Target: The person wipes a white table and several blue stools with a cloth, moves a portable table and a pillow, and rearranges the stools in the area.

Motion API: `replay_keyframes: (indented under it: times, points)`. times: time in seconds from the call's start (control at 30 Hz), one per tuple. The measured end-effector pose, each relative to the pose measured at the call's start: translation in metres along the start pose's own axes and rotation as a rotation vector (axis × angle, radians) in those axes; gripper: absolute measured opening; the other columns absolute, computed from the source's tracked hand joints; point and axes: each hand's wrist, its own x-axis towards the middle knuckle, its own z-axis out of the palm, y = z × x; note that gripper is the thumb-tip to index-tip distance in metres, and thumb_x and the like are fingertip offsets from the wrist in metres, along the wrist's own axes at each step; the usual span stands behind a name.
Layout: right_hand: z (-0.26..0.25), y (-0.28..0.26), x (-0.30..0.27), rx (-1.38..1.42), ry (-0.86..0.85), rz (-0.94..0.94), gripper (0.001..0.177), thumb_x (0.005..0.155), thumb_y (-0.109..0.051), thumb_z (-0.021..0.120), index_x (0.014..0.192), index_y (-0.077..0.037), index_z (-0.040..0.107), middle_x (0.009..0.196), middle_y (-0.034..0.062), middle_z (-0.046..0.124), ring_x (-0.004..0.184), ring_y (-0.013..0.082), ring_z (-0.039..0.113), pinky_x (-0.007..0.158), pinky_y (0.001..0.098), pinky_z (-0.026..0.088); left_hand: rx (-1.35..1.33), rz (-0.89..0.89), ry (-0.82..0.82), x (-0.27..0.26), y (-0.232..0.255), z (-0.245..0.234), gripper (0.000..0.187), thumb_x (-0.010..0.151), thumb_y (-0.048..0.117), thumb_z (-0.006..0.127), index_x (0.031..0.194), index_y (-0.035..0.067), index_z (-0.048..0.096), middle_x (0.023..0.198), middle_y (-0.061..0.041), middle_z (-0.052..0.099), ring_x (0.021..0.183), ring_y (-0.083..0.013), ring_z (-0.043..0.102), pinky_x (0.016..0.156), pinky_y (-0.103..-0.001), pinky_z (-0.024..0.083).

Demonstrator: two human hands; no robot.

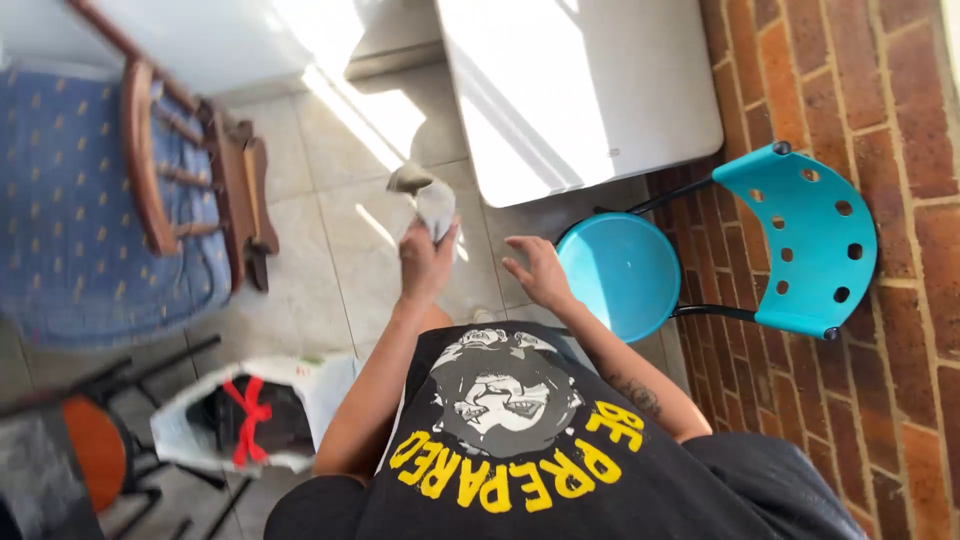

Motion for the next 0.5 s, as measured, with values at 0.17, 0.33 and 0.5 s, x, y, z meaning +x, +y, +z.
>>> replay_keyframes:
  times: [0.17, 0.33, 0.5]
  points:
    - [0.006, 0.048, 0.044, 0.060, 0.183, 0.259, 0.038, 0.093, -0.028, 0.075, 0.128, -0.015, 0.067, 0.115, 0.0126, 0.069, 0.115, 0.0378, 0.064, 0.103, 0.0512, 0.048, 0.057, 0.428, -0.256, 0.156, 0.000, 0.111, 0.059, 0.094, 0.039, 0.075, 0.123, 0.000, 0.042, 0.112, -0.030, 0.040, 0.104, -0.0495, 0.049, 0.090, -0.055, 0.046]
    - [0.061, 0.100, 0.093, 0.033, 0.406, 0.545, 0.041, 0.094, -0.038, 0.074, 0.128, -0.018, 0.064, 0.112, 0.0102, 0.068, 0.114, 0.0353, 0.065, 0.102, 0.0509, 0.049, 0.265, 0.334, -0.771, 0.294, -0.064, 0.168, 0.097, 0.092, 0.039, 0.076, 0.161, -0.002, 0.020, 0.156, -0.044, 0.025, 0.144, -0.0605, 0.034, 0.115, -0.072, 0.034]
    - [0.106, 0.097, 0.132, 0.135, 0.385, 0.979, 0.045, 0.091, -0.045, 0.073, 0.131, -0.028, 0.062, 0.120, 0.0008, 0.066, 0.123, 0.0298, 0.061, 0.107, 0.0482, 0.049, 0.693, 0.573, -0.988, 0.365, -0.170, 0.211, 0.089, 0.086, 0.051, 0.075, 0.161, 0.025, 0.034, 0.167, -0.023, 0.021, 0.155, -0.0489, 0.016, 0.117, -0.076, 0.012]
